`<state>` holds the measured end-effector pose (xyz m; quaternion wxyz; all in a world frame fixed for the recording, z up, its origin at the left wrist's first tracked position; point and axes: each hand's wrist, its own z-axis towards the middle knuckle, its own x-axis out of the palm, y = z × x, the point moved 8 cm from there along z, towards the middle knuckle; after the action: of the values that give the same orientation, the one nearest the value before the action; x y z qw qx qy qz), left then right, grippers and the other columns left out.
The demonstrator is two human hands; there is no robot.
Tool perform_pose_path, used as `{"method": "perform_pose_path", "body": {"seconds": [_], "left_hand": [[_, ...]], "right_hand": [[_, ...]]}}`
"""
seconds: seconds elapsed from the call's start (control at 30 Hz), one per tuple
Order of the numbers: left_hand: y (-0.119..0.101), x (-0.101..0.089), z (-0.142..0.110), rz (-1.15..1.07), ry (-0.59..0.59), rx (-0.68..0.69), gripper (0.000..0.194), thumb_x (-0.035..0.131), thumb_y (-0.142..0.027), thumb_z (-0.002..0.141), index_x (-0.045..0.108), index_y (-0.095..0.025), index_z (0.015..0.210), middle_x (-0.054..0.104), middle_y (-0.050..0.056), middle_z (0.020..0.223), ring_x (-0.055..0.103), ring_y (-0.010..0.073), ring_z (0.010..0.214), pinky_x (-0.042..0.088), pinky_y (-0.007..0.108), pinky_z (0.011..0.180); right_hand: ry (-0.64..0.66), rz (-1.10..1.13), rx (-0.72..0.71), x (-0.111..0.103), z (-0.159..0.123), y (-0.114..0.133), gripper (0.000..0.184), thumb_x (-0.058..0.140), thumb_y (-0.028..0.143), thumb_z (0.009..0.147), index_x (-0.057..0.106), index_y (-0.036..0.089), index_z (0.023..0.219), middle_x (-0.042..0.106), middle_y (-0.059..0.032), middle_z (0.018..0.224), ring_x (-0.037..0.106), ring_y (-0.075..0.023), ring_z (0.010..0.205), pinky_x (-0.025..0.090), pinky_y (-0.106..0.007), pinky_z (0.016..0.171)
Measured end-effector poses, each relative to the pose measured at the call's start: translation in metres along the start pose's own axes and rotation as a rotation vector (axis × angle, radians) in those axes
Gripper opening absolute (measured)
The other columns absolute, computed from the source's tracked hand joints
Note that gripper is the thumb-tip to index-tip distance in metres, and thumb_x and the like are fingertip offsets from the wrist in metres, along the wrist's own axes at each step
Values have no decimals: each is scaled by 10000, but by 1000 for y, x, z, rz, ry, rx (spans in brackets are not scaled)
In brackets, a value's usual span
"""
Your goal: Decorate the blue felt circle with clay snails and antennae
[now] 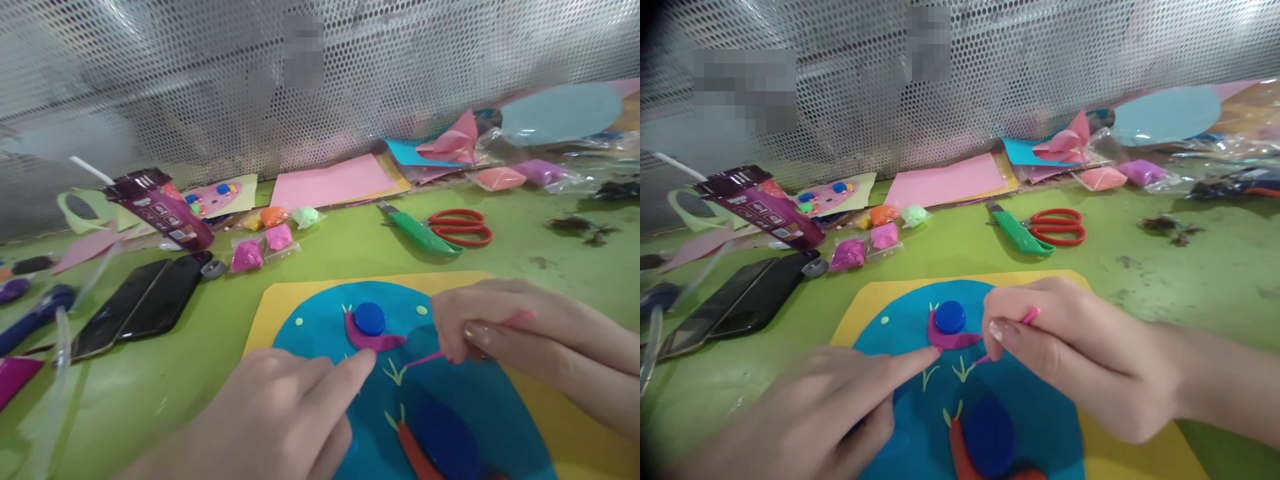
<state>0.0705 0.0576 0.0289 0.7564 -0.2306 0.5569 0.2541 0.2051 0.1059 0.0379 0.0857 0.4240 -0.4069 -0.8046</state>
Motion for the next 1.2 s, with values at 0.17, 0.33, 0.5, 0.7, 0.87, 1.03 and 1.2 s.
{"method": "perform_pose_path", "body": {"seconds": [0.17,0.33,0.5,0.7,0.87,1.03,1.2], "left_hand": [[0,-1,1,10,6,-5,423,355,-124,842,506,-210,1227,590,-20,628,543,90,530,493,176,555],[0,0,0,13,9,-4,422,356,-132,847,501,-204,1237,601,-12,647,548,94,540,495,184,565],[0,1,-1,22,13,1,420,357,-134,849,504,-204,1236,608,-9,660,551,96,551,494,188,571],[0,0,-1,30,12,3,412,358,-136,851,512,-205,1228,607,-8,658,550,97,549,494,190,574],[1,1,-2,23,7,14,406,354,-132,853,510,-194,1223,600,-11,648,547,93,540,494,183,567],[1,1,-2,17,4,19,388,346,-138,858,520,-184,1202,584,-18,616,542,89,518,493,176,544],[1,1,-2,2,6,16,385,348,-142,861,519,-192,1203,580,-20,611,547,88,522,493,171,545]], "right_hand": [[-39,-10,39,-1,0,-3,262,304,223,931,531,267,807,517,-1,624,473,-134,514,415,-264,490],[-18,-7,53,0,0,-4,268,303,220,931,521,255,779,486,7,589,445,-131,498,398,-259,477],[-21,-10,17,0,0,-4,258,299,218,937,508,253,791,481,16,598,445,-116,491,383,-243,461],[-29,-20,27,-1,-1,-5,259,307,222,935,527,260,803,502,16,605,459,-117,501,408,-241,471],[-22,6,42,0,-2,-4,275,299,241,942,539,261,810,508,1,608,460,-127,515,438,-247,503],[-54,-1,47,-1,-2,-4,278,307,282,942,555,267,817,526,-8,623,470,-136,511,442,-263,500],[-22,9,-28,-1,0,0,238,325,197,929,537,263,843,536,5,650,494,-117,532,442,-235,491]]}}
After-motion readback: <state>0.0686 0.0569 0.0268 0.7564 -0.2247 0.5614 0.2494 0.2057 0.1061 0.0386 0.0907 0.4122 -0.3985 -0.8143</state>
